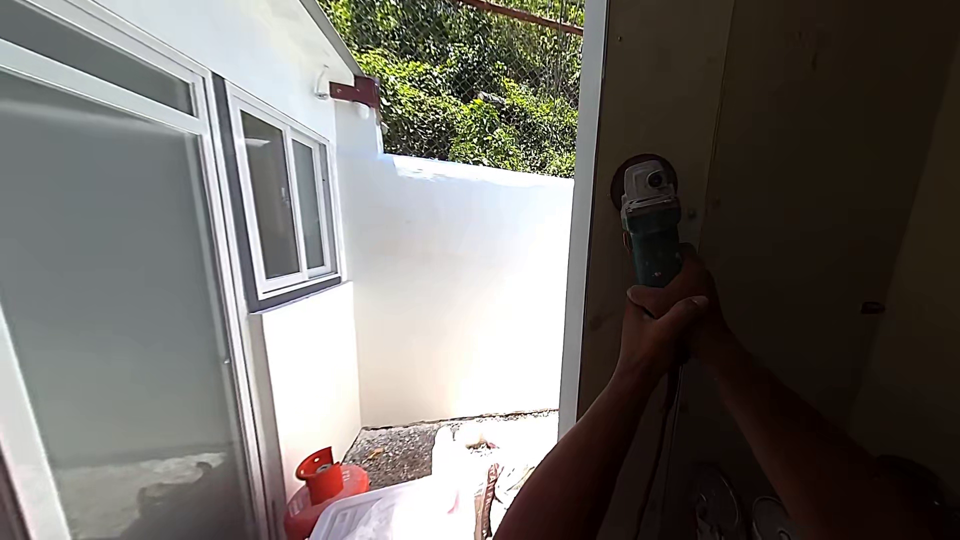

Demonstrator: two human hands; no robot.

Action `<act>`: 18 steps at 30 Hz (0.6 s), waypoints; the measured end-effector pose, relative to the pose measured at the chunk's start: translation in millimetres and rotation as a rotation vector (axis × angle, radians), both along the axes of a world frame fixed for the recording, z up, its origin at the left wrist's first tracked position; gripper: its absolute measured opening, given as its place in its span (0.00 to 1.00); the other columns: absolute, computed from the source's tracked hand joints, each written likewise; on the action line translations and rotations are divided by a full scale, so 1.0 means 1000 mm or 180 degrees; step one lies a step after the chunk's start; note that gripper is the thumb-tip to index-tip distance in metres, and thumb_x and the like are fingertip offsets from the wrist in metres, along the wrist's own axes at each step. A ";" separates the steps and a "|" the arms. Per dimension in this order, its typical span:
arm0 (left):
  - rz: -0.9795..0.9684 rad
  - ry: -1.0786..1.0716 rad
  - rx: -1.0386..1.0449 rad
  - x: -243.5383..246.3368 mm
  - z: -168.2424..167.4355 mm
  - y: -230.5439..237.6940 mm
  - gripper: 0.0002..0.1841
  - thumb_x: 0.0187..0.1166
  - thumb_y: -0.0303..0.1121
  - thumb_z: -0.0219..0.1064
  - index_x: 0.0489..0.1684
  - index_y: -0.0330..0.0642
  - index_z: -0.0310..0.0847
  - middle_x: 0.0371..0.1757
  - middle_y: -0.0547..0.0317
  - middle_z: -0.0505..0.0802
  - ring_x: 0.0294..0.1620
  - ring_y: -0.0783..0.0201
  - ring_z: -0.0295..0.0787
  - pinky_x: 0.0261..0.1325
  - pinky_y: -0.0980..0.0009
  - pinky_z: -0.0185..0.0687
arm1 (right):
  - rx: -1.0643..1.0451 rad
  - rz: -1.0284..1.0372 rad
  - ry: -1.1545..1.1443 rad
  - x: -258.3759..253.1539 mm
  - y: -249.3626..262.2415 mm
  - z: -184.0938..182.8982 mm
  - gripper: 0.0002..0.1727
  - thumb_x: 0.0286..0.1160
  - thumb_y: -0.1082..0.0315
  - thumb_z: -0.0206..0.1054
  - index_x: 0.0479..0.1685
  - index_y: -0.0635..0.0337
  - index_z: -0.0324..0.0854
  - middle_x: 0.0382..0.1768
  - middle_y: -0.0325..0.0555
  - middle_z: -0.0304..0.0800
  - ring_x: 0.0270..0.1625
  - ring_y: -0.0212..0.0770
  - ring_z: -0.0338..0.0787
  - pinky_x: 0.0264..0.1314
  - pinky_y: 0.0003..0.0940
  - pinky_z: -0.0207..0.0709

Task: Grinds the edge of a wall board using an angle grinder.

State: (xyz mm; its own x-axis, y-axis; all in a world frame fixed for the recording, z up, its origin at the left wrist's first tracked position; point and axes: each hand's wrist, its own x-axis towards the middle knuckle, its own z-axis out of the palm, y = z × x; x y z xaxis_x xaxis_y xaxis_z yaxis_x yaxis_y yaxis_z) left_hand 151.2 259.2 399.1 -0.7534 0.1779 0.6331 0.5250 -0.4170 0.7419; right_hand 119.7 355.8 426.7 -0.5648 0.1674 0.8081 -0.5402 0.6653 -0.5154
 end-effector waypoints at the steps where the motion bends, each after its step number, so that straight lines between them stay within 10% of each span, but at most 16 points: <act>1: -0.0023 0.0014 -0.0124 0.004 0.001 -0.002 0.14 0.73 0.37 0.74 0.44 0.35 0.83 0.31 0.54 0.90 0.33 0.64 0.89 0.43 0.67 0.87 | 0.0044 -0.0075 0.0015 -0.004 0.000 0.001 0.38 0.45 0.55 0.86 0.64 0.54 0.78 0.35 0.54 0.89 0.34 0.53 0.89 0.34 0.56 0.81; 7: -0.0004 0.0028 -0.0122 0.006 0.003 -0.001 0.17 0.72 0.39 0.72 0.50 0.36 0.82 0.35 0.53 0.90 0.36 0.63 0.89 0.45 0.64 0.86 | -0.0274 0.0036 -0.0649 0.044 -0.012 0.015 0.35 0.53 0.57 0.84 0.61 0.57 0.72 0.34 0.53 0.84 0.35 0.50 0.85 0.34 0.54 0.77; 14: 0.0016 0.0116 -0.0126 0.007 0.001 -0.001 0.17 0.70 0.40 0.74 0.47 0.36 0.84 0.32 0.52 0.91 0.35 0.62 0.91 0.44 0.63 0.88 | -0.0010 -0.0137 0.0412 -0.050 0.013 -0.013 0.49 0.33 0.38 0.85 0.66 0.45 0.73 0.28 0.42 0.86 0.23 0.42 0.86 0.17 0.49 0.76; 18: 0.0054 0.0068 -0.0186 0.007 0.003 -0.005 0.19 0.70 0.41 0.75 0.51 0.36 0.82 0.36 0.51 0.91 0.38 0.61 0.91 0.46 0.62 0.88 | 0.0018 -0.0102 -0.0055 -0.007 -0.001 0.005 0.44 0.42 0.47 0.84 0.68 0.49 0.73 0.33 0.47 0.88 0.31 0.48 0.89 0.28 0.55 0.80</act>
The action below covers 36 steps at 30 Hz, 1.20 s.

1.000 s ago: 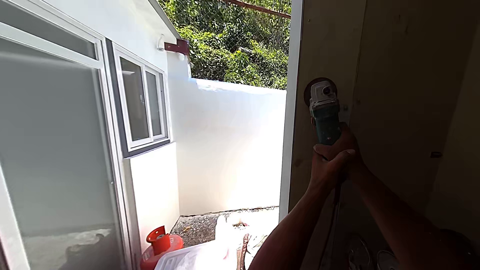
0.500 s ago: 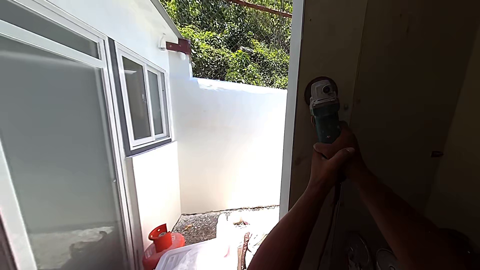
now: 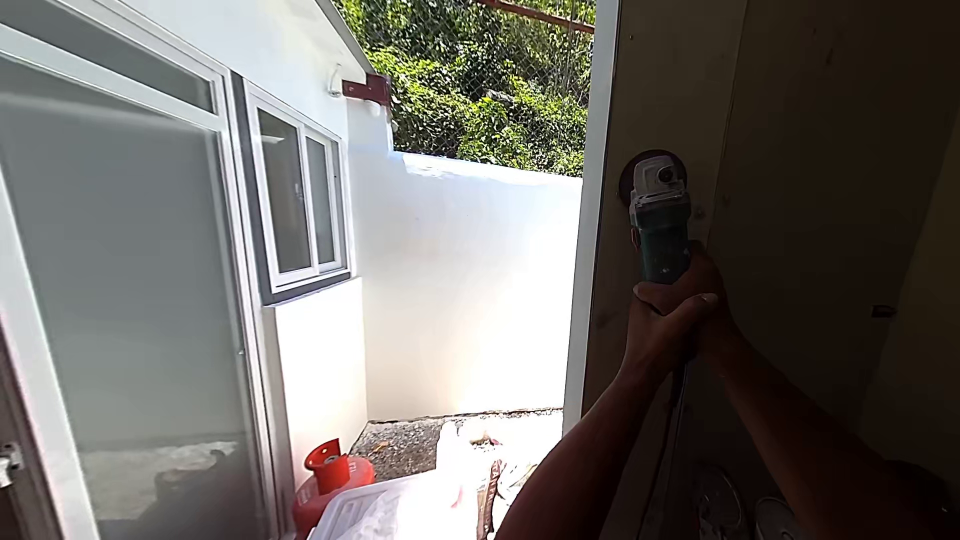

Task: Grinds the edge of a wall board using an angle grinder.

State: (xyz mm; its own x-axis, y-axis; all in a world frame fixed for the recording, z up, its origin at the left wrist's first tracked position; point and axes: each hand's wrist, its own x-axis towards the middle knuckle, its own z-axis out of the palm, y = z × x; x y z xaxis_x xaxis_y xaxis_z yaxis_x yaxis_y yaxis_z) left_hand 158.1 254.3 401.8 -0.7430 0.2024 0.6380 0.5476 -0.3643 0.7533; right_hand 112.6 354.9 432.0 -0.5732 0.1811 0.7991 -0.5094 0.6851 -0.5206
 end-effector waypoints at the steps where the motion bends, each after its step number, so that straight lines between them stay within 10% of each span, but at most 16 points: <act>1: 0.0010 -0.0002 0.0008 -0.001 0.000 -0.001 0.20 0.70 0.41 0.75 0.51 0.36 0.83 0.36 0.51 0.91 0.38 0.61 0.91 0.47 0.62 0.88 | 0.0017 -0.0025 -0.0041 0.006 -0.003 0.002 0.43 0.43 0.48 0.84 0.67 0.50 0.74 0.33 0.48 0.88 0.32 0.48 0.89 0.29 0.55 0.80; 13: -0.0054 -0.0057 0.0007 -0.001 -0.001 -0.001 0.18 0.73 0.40 0.73 0.52 0.36 0.82 0.36 0.51 0.91 0.38 0.61 0.91 0.47 0.61 0.87 | -0.0109 0.0041 -0.0331 0.019 -0.006 0.005 0.42 0.46 0.51 0.85 0.67 0.50 0.71 0.35 0.49 0.87 0.35 0.50 0.89 0.32 0.55 0.80; 18: -0.0071 -0.0033 0.0024 0.003 -0.001 -0.002 0.16 0.75 0.38 0.72 0.53 0.38 0.82 0.36 0.52 0.91 0.37 0.61 0.91 0.46 0.62 0.88 | -0.0266 0.0090 0.0050 -0.043 0.014 -0.023 0.50 0.32 0.42 0.86 0.67 0.45 0.72 0.27 0.43 0.86 0.24 0.44 0.87 0.19 0.51 0.77; 22: -0.0065 -0.0034 0.0007 0.004 0.000 -0.003 0.14 0.75 0.38 0.71 0.50 0.38 0.83 0.34 0.53 0.91 0.35 0.62 0.90 0.44 0.64 0.87 | -0.0197 0.0022 -0.0178 -0.010 0.001 -0.001 0.45 0.34 0.45 0.86 0.64 0.43 0.76 0.35 0.39 0.89 0.37 0.40 0.90 0.36 0.50 0.83; 24: -0.0075 -0.0053 0.0021 0.006 0.000 -0.002 0.13 0.77 0.37 0.71 0.50 0.38 0.82 0.34 0.54 0.90 0.35 0.63 0.89 0.43 0.64 0.86 | -0.0096 -0.0025 0.0745 -0.029 0.003 -0.019 0.45 0.35 0.39 0.84 0.59 0.54 0.78 0.25 0.44 0.85 0.22 0.42 0.85 0.15 0.45 0.73; 27: -0.0104 -0.0049 0.0166 0.000 -0.005 0.000 0.20 0.72 0.40 0.74 0.56 0.37 0.79 0.37 0.50 0.91 0.38 0.60 0.91 0.46 0.62 0.88 | -0.0167 0.0155 -0.0644 0.001 0.002 0.001 0.48 0.42 0.49 0.87 0.72 0.46 0.69 0.38 0.51 0.88 0.38 0.51 0.90 0.37 0.58 0.82; 29: -0.0043 -0.0062 0.0038 0.004 -0.002 -0.002 0.18 0.74 0.40 0.73 0.54 0.38 0.82 0.37 0.51 0.92 0.39 0.60 0.91 0.48 0.60 0.88 | -0.0304 0.0102 0.0035 -0.031 0.009 -0.020 0.50 0.32 0.42 0.86 0.67 0.47 0.73 0.28 0.47 0.87 0.25 0.46 0.88 0.20 0.52 0.78; 36: -0.0053 -0.0137 0.0049 0.011 0.001 -0.005 0.16 0.76 0.38 0.72 0.55 0.37 0.81 0.38 0.51 0.91 0.39 0.60 0.91 0.48 0.62 0.88 | -0.0262 0.0185 -0.0065 -0.005 -0.001 -0.008 0.47 0.36 0.46 0.86 0.67 0.50 0.73 0.28 0.49 0.87 0.26 0.49 0.87 0.21 0.52 0.78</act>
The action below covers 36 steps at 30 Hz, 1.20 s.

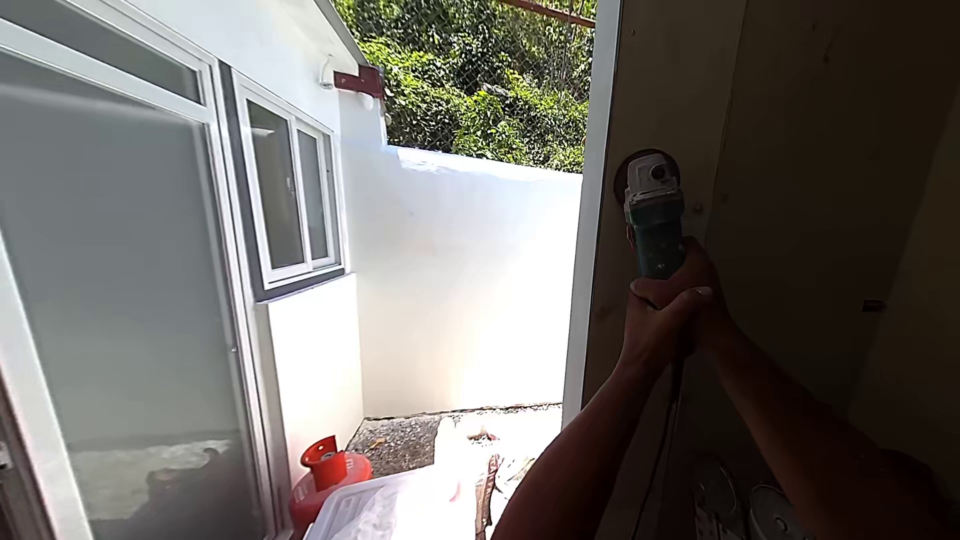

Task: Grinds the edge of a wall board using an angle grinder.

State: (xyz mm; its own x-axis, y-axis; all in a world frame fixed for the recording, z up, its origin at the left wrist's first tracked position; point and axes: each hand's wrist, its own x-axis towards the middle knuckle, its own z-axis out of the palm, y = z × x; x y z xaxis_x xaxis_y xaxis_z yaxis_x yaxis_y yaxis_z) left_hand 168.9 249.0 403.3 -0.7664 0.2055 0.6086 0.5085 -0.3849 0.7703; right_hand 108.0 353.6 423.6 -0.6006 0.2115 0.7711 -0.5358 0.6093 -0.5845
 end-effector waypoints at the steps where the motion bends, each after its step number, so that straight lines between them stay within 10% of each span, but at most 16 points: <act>1: 0.0002 -0.0002 -0.0003 -0.001 0.001 0.000 0.16 0.76 0.38 0.72 0.55 0.38 0.81 0.37 0.51 0.91 0.38 0.60 0.91 0.47 0.62 0.88 | 0.0007 -0.0034 0.0065 -0.001 -0.001 -0.001 0.46 0.36 0.46 0.86 0.66 0.51 0.73 0.29 0.49 0.86 0.26 0.48 0.87 0.21 0.51 0.78; 4: -0.0078 0.0077 0.0068 -0.008 -0.002 0.002 0.17 0.75 0.39 0.72 0.54 0.38 0.79 0.34 0.51 0.90 0.34 0.61 0.90 0.42 0.64 0.87 | 0.0092 -0.0225 -0.0355 0.035 -0.014 0.020 0.42 0.41 0.53 0.86 0.66 0.52 0.75 0.40 0.50 0.89 0.42 0.49 0.90 0.41 0.57 0.81; 8: 0.0027 0.0041 -0.0098 0.001 0.002 -0.002 0.15 0.76 0.40 0.72 0.51 0.39 0.83 0.36 0.52 0.91 0.38 0.61 0.90 0.46 0.61 0.86 | 0.0061 -0.0095 -0.0151 0.022 -0.007 0.010 0.44 0.41 0.52 0.86 0.67 0.52 0.72 0.34 0.53 0.87 0.32 0.53 0.89 0.29 0.56 0.79; 30: -0.0029 0.0084 -0.0062 -0.008 -0.006 -0.003 0.20 0.72 0.42 0.74 0.54 0.36 0.82 0.38 0.49 0.92 0.41 0.59 0.91 0.49 0.60 0.88 | 0.0174 -0.0210 -0.0057 0.015 -0.009 0.005 0.45 0.42 0.49 0.86 0.68 0.51 0.72 0.35 0.52 0.88 0.33 0.53 0.89 0.30 0.58 0.80; 34: 0.0077 0.0127 -0.0215 -0.014 -0.005 -0.002 0.13 0.73 0.38 0.74 0.33 0.33 0.87 0.27 0.53 0.88 0.30 0.64 0.86 0.41 0.67 0.84 | 0.0117 -0.0223 -0.0023 0.004 -0.003 -0.002 0.46 0.40 0.46 0.85 0.67 0.49 0.73 0.34 0.50 0.88 0.32 0.50 0.89 0.28 0.55 0.80; 36: 0.0019 0.0097 -0.0199 -0.006 -0.004 -0.004 0.14 0.74 0.38 0.73 0.46 0.35 0.84 0.35 0.51 0.90 0.37 0.62 0.90 0.47 0.63 0.86 | 0.0107 -0.0164 -0.0060 0.011 -0.005 0.002 0.44 0.41 0.47 0.86 0.66 0.50 0.73 0.33 0.52 0.87 0.31 0.52 0.89 0.29 0.57 0.80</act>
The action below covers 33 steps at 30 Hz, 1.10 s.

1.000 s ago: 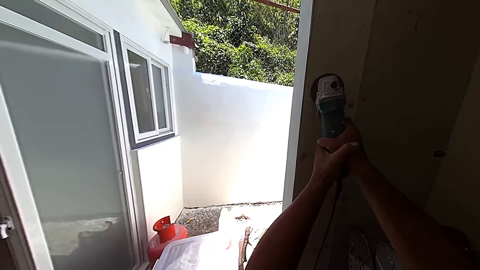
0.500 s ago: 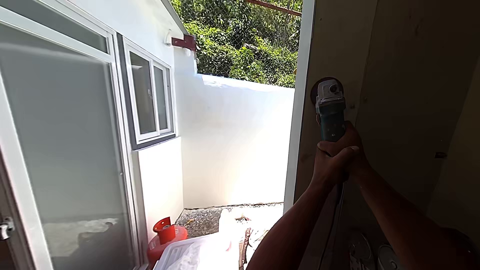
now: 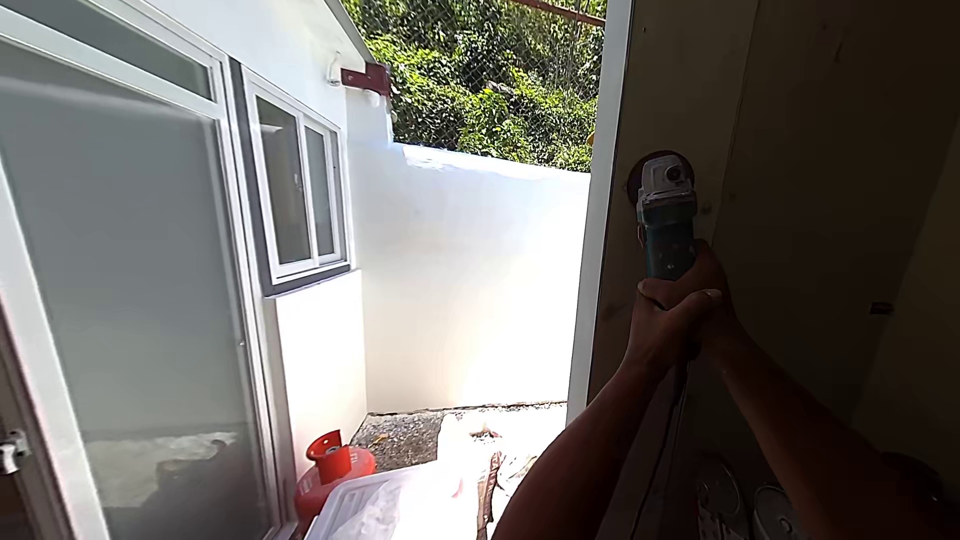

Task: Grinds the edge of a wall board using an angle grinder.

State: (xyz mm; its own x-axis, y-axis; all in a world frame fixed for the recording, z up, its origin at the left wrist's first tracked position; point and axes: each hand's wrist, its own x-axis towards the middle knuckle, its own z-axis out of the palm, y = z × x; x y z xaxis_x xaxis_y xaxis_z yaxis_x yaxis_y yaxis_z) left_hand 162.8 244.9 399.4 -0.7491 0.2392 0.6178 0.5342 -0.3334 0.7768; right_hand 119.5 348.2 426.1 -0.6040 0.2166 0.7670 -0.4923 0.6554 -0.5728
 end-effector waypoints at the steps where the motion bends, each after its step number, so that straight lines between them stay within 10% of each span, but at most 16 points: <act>1: -0.0029 -0.0030 0.0049 0.003 0.001 0.000 0.17 0.75 0.39 0.72 0.52 0.36 0.82 0.38 0.51 0.91 0.40 0.61 0.91 0.49 0.62 0.87 | 0.0033 -0.0027 -0.0014 0.004 -0.002 0.003 0.45 0.41 0.48 0.86 0.67 0.49 0.73 0.33 0.52 0.88 0.32 0.52 0.89 0.29 0.57 0.80; 8: 0.0034 -0.0078 0.0051 0.003 0.000 0.001 0.17 0.74 0.41 0.74 0.47 0.36 0.83 0.35 0.52 0.90 0.38 0.62 0.90 0.47 0.63 0.86 | 0.0255 -0.0151 -0.0430 0.029 -0.007 0.013 0.39 0.50 0.51 0.84 0.65 0.55 0.74 0.40 0.53 0.89 0.41 0.53 0.90 0.40 0.57 0.81; 11: 0.0101 -0.0075 0.0118 0.000 0.003 0.002 0.13 0.75 0.38 0.74 0.33 0.34 0.85 0.28 0.54 0.88 0.32 0.65 0.86 0.42 0.68 0.84 | 0.0153 0.0145 -0.0414 0.022 -0.004 0.002 0.16 0.59 0.69 0.84 0.40 0.66 0.84 0.32 0.51 0.83 0.37 0.43 0.81 0.44 0.43 0.76; 15: -0.0027 -0.0060 -0.0079 0.013 0.007 0.004 0.20 0.74 0.41 0.74 0.56 0.36 0.80 0.39 0.49 0.92 0.40 0.60 0.91 0.49 0.62 0.88 | -0.0109 -0.0160 0.0034 0.025 -0.003 0.006 0.41 0.43 0.51 0.84 0.63 0.55 0.75 0.34 0.53 0.88 0.33 0.52 0.89 0.28 0.54 0.79; 17: -0.0064 0.0102 -0.0132 0.015 0.008 0.006 0.23 0.69 0.43 0.76 0.54 0.34 0.81 0.39 0.49 0.92 0.41 0.60 0.91 0.50 0.60 0.88 | -0.0208 -0.0015 -0.0436 0.051 0.000 0.018 0.44 0.49 0.52 0.86 0.70 0.55 0.71 0.47 0.52 0.87 0.47 0.51 0.88 0.47 0.56 0.80; 19: -0.0087 0.0187 -0.0172 0.018 0.008 0.007 0.25 0.69 0.43 0.77 0.56 0.34 0.79 0.41 0.50 0.91 0.43 0.61 0.91 0.52 0.61 0.88 | -0.0196 -0.0171 0.0578 0.008 0.014 -0.005 0.46 0.36 0.44 0.85 0.63 0.58 0.77 0.36 0.48 0.90 0.35 0.45 0.90 0.31 0.50 0.83; 24: -0.0231 0.0086 0.0225 0.012 0.000 0.021 0.29 0.66 0.40 0.79 0.62 0.33 0.74 0.41 0.46 0.92 0.42 0.59 0.93 0.51 0.61 0.90 | -0.0152 -0.0013 0.0027 0.043 0.010 0.009 0.44 0.43 0.56 0.87 0.68 0.56 0.73 0.42 0.53 0.89 0.42 0.50 0.90 0.43 0.58 0.83; 27: -0.0150 0.0106 0.0224 0.010 0.001 0.019 0.24 0.67 0.39 0.78 0.56 0.32 0.79 0.38 0.47 0.92 0.39 0.59 0.92 0.49 0.61 0.89 | 0.0044 -0.0144 0.0522 0.026 0.009 0.001 0.41 0.41 0.51 0.85 0.62 0.56 0.77 0.33 0.49 0.89 0.33 0.48 0.89 0.30 0.54 0.81; 33: 0.0076 -0.0045 0.0121 0.007 0.005 0.008 0.22 0.70 0.41 0.75 0.55 0.36 0.80 0.38 0.50 0.91 0.40 0.61 0.91 0.48 0.62 0.87 | 0.0107 -0.0011 -0.0092 0.028 -0.003 0.017 0.43 0.44 0.53 0.85 0.67 0.53 0.72 0.36 0.51 0.88 0.36 0.51 0.89 0.34 0.56 0.81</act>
State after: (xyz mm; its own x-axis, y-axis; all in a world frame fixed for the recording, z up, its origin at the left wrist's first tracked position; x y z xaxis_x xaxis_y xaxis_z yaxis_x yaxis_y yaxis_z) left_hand 169.7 253.4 404.1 -0.7631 0.1978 0.6153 0.5313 -0.3500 0.7715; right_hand 147.6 344.7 443.6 -0.6254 0.1930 0.7561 -0.4736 0.6762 -0.5643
